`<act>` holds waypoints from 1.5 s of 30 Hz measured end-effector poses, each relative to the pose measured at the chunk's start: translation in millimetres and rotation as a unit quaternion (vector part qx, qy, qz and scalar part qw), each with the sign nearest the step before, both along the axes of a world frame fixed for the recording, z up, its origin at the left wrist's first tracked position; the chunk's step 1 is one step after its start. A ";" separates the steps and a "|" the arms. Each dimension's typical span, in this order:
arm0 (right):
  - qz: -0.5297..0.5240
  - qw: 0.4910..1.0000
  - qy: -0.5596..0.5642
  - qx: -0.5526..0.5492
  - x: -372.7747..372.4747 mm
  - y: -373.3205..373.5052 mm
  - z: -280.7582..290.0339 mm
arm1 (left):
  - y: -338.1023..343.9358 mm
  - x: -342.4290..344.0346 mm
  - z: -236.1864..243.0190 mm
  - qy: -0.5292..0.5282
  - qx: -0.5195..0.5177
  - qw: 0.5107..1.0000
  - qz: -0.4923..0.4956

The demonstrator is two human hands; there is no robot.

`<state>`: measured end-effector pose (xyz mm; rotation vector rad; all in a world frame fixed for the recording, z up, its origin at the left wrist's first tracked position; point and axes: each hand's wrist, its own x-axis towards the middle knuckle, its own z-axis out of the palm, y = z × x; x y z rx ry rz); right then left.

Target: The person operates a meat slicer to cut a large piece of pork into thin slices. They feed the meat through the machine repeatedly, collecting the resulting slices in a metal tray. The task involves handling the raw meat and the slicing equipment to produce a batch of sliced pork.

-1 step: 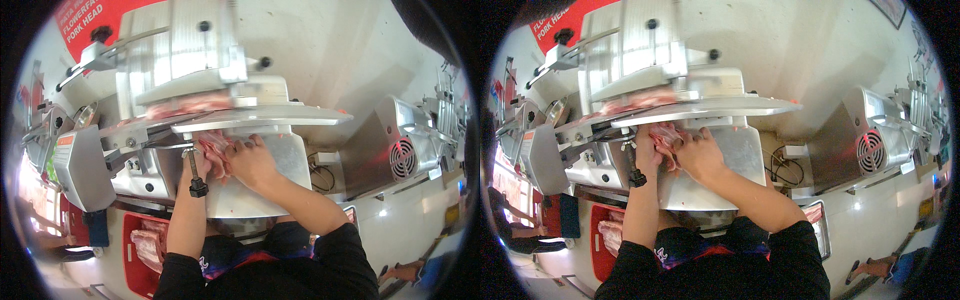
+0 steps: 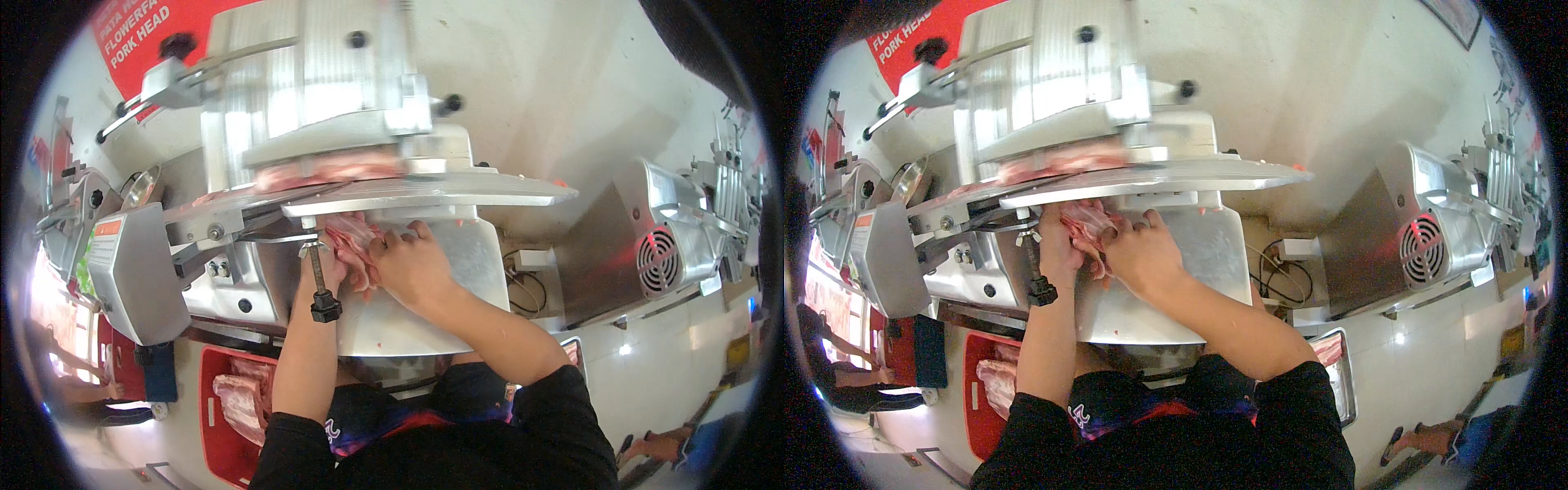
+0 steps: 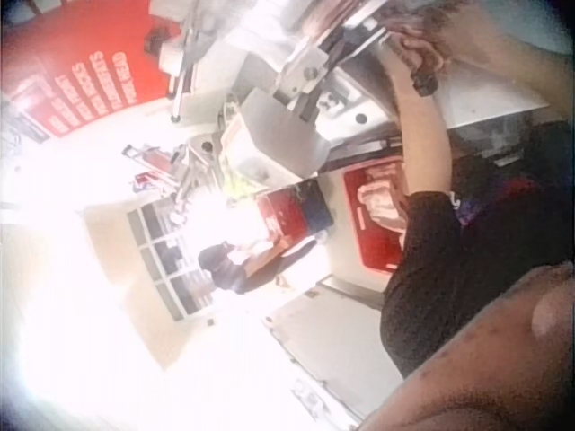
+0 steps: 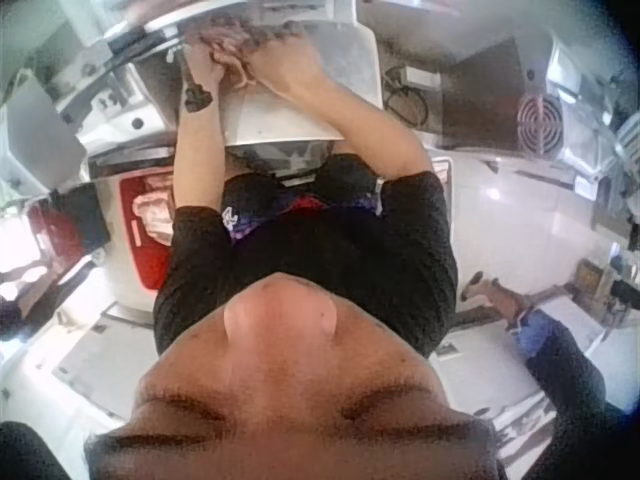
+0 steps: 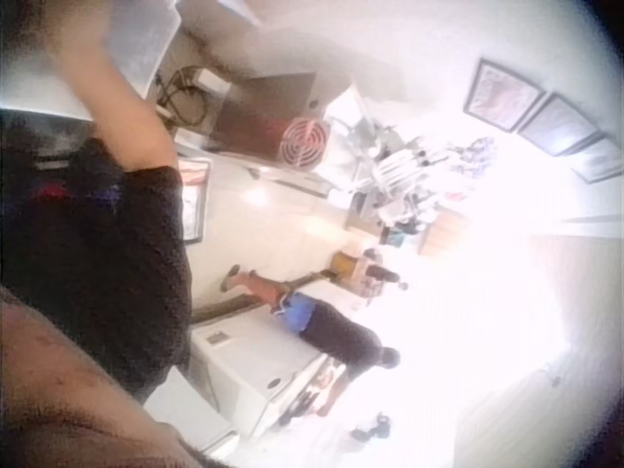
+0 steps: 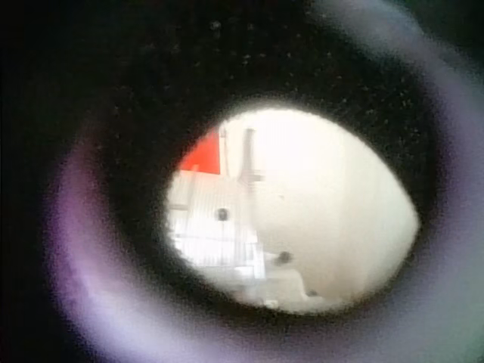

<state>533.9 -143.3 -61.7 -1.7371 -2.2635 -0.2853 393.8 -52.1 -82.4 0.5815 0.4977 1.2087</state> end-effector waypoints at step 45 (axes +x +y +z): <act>0.011 0.991 0.118 0.055 1.4 14.1 11.2 | 0.9 8.7 0.5 0.030 -0.212 0.970 0.119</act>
